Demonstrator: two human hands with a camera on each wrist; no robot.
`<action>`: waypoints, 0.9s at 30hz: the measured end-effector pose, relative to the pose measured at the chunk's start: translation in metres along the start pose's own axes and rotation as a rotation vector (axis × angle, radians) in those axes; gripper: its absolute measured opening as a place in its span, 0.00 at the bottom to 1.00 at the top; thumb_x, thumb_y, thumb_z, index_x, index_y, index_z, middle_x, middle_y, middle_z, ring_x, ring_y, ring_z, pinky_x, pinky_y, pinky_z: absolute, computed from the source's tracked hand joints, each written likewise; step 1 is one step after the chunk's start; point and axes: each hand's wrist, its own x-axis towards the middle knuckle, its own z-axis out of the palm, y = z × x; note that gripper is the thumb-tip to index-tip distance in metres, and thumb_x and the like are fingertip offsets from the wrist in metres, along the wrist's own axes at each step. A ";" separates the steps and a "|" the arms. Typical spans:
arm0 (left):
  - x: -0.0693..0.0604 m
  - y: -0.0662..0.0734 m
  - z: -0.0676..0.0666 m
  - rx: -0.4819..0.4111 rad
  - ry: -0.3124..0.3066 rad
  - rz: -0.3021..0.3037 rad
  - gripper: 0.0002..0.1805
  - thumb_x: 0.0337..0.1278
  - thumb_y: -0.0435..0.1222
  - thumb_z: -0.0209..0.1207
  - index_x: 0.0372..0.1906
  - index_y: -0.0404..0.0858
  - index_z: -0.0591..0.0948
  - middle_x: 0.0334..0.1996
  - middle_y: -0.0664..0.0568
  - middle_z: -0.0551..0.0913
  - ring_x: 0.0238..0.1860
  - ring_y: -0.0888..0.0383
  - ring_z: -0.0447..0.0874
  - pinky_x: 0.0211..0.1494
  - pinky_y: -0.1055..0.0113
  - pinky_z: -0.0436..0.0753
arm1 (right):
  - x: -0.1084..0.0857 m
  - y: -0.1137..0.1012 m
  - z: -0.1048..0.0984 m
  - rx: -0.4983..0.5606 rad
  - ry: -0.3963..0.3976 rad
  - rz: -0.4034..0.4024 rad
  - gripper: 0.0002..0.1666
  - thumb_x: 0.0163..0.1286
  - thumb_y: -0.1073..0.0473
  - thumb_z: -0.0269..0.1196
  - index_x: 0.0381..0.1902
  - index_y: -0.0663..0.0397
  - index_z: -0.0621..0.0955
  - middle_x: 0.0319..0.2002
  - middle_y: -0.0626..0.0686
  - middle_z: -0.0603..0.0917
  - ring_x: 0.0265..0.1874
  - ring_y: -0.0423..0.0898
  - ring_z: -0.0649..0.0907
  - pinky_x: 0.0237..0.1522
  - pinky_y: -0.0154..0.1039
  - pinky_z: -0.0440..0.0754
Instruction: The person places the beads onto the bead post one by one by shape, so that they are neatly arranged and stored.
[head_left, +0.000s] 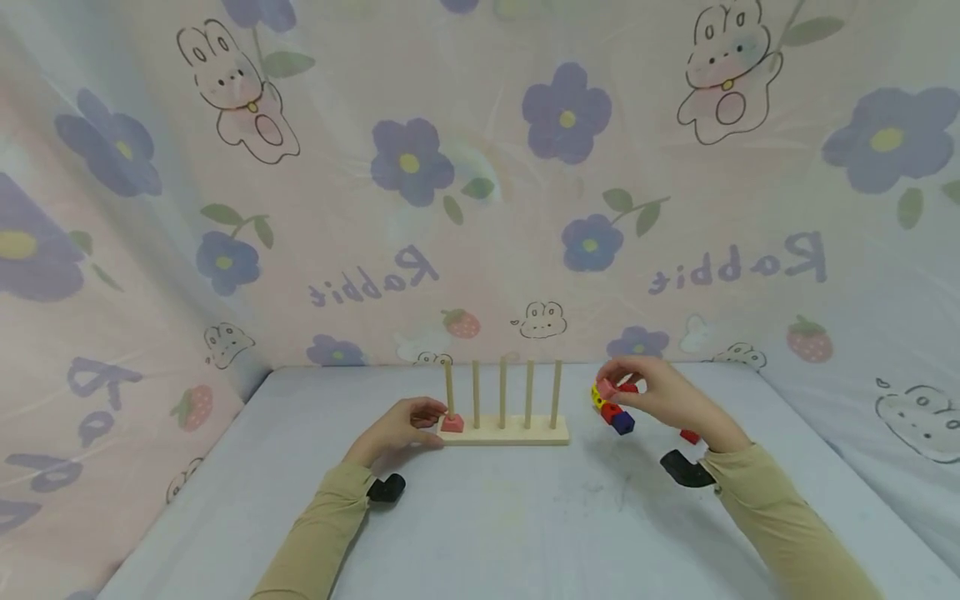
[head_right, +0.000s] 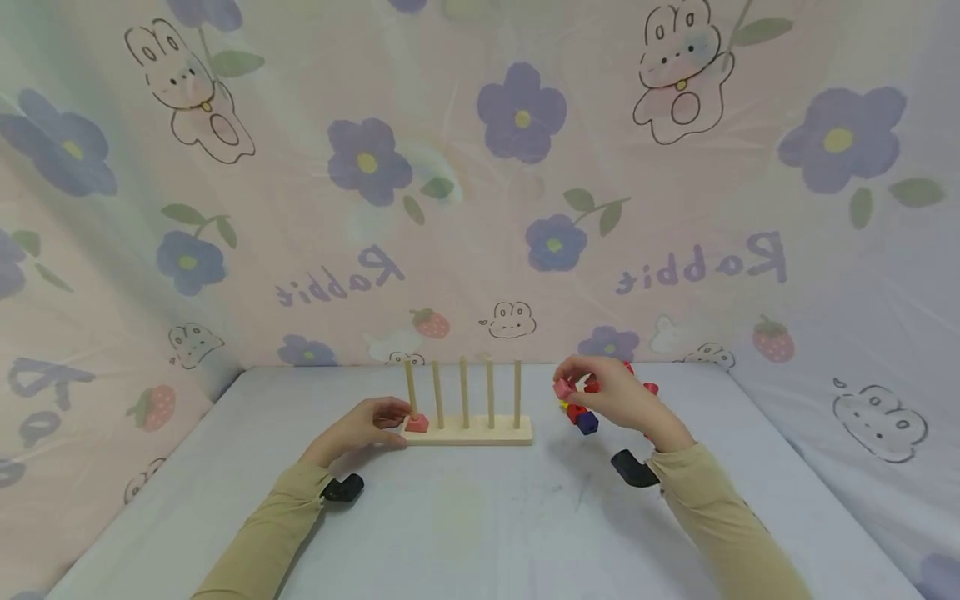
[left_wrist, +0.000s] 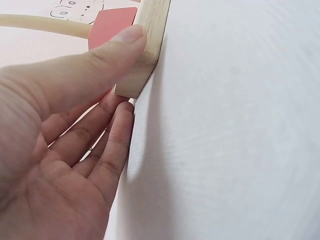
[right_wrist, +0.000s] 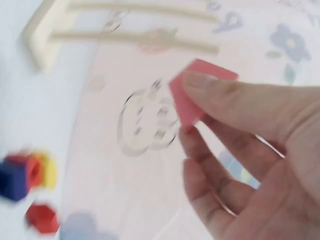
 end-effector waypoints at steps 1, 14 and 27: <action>0.000 0.000 0.000 -0.003 -0.002 0.000 0.30 0.41 0.29 0.73 0.55 0.29 0.76 0.51 0.43 0.79 0.52 0.48 0.77 0.58 0.61 0.78 | 0.005 -0.006 0.002 0.013 0.023 -0.007 0.13 0.60 0.63 0.70 0.43 0.49 0.81 0.39 0.43 0.82 0.40 0.42 0.80 0.45 0.43 0.81; -0.002 0.006 -0.003 0.004 0.002 -0.007 0.30 0.41 0.29 0.73 0.54 0.29 0.76 0.51 0.43 0.79 0.51 0.49 0.77 0.58 0.61 0.78 | 0.052 -0.090 0.024 0.353 0.235 -0.198 0.20 0.59 0.78 0.63 0.51 0.71 0.77 0.45 0.64 0.81 0.41 0.54 0.82 0.46 0.33 0.82; -0.003 0.005 -0.003 -0.010 -0.019 -0.005 0.30 0.43 0.29 0.72 0.55 0.28 0.76 0.52 0.42 0.79 0.52 0.47 0.77 0.59 0.59 0.77 | 0.083 -0.120 0.083 0.490 0.256 -0.159 0.18 0.60 0.77 0.63 0.49 0.73 0.77 0.46 0.66 0.81 0.46 0.59 0.83 0.49 0.43 0.82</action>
